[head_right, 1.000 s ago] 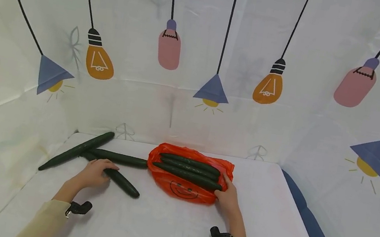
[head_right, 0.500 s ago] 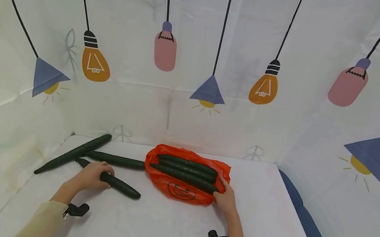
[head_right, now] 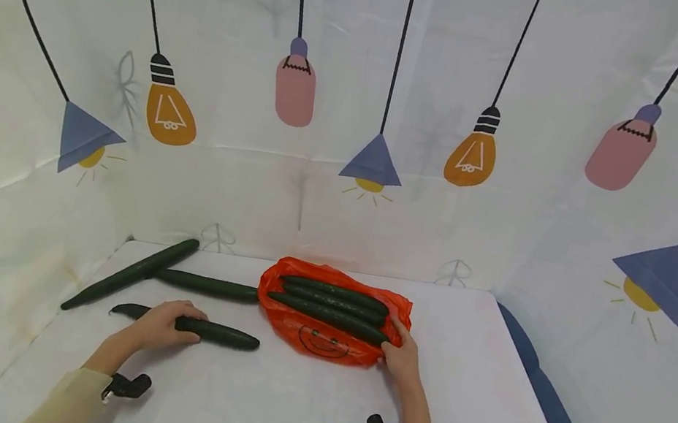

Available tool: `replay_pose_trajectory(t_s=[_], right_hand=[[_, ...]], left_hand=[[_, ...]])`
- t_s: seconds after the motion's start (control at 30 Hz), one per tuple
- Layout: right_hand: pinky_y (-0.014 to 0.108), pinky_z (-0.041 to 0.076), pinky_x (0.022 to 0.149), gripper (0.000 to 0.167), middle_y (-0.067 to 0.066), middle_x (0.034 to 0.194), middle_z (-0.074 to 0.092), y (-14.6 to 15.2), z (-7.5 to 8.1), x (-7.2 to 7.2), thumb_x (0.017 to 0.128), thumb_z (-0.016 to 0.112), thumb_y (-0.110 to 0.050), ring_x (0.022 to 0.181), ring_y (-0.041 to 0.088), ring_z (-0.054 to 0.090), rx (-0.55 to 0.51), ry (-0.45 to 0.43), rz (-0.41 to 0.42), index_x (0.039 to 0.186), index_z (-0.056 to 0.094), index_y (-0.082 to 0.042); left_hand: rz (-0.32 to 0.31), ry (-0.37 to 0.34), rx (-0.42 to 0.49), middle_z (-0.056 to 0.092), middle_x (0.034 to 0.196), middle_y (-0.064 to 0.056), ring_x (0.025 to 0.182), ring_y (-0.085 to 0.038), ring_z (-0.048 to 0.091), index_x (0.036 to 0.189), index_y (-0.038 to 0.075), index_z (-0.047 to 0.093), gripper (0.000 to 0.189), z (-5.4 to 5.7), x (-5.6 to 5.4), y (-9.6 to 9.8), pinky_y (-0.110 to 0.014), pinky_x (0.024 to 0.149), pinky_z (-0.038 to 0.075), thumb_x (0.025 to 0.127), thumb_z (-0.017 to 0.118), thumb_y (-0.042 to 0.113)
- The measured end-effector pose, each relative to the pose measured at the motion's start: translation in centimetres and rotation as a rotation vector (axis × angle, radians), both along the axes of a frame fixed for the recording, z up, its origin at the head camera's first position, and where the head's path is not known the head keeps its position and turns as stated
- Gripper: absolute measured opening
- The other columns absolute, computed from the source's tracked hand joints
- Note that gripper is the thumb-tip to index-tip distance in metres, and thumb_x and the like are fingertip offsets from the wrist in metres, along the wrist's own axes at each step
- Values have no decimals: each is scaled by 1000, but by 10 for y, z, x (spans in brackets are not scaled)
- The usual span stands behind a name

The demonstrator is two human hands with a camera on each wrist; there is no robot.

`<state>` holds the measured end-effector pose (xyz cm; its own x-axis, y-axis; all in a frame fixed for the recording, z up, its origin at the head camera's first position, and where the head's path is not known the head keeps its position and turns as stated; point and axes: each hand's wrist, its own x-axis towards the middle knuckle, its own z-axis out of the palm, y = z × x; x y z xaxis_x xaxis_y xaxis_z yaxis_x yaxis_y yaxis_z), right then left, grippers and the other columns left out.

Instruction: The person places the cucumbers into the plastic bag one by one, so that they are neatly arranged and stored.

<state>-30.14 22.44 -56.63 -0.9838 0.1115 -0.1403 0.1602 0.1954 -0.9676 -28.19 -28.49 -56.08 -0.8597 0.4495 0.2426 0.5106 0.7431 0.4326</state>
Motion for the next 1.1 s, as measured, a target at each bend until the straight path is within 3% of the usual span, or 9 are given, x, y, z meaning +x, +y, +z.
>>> replay_pose_trajectory(t_s=[0.27,0.37,0.5,0.7,0.87,1.1], right_hand=[[23,44,55,74,16,149,17,-3,-2,6,87,42,11,74,19,46,-246,-11,-19,154,29,-18],[20,41,53,75,14,149,16,-5,-2,7,87,41,12,68,16,44,-372,-9,-23,154,30,-20],[17,38,52,76,11,149,15,-6,0,9,88,41,14,56,12,39,-548,-23,-24,154,29,-21],[16,39,52,73,11,147,13,-8,8,11,91,40,14,54,10,40,-742,-32,-4,155,25,-18],[15,40,53,74,7,147,13,-10,13,14,93,39,14,56,10,41,-845,-51,-2,156,21,-18],[14,41,57,73,1,148,11,-10,11,12,96,38,13,58,9,41,-921,-50,-1,157,18,-21]], left_hand=[[13,-36,58,57,95,15,81,-5,52,114,20,72,34,5,8,5,-34,73,48,84,77,34],[23,-43,104,57,97,15,84,-6,53,116,21,71,34,9,7,7,-35,76,48,85,76,34],[9,-31,179,57,96,13,84,-8,54,119,18,70,36,20,2,13,-33,75,48,85,76,29],[-25,-17,256,58,93,11,80,-10,52,118,16,70,36,36,-9,26,-28,69,47,84,78,27],[-64,-8,241,58,93,8,77,-12,51,119,14,70,37,44,-19,42,-28,66,45,86,76,29],[-45,-67,184,57,95,8,81,-14,52,119,19,70,36,60,-36,65,-31,71,47,87,74,33]])
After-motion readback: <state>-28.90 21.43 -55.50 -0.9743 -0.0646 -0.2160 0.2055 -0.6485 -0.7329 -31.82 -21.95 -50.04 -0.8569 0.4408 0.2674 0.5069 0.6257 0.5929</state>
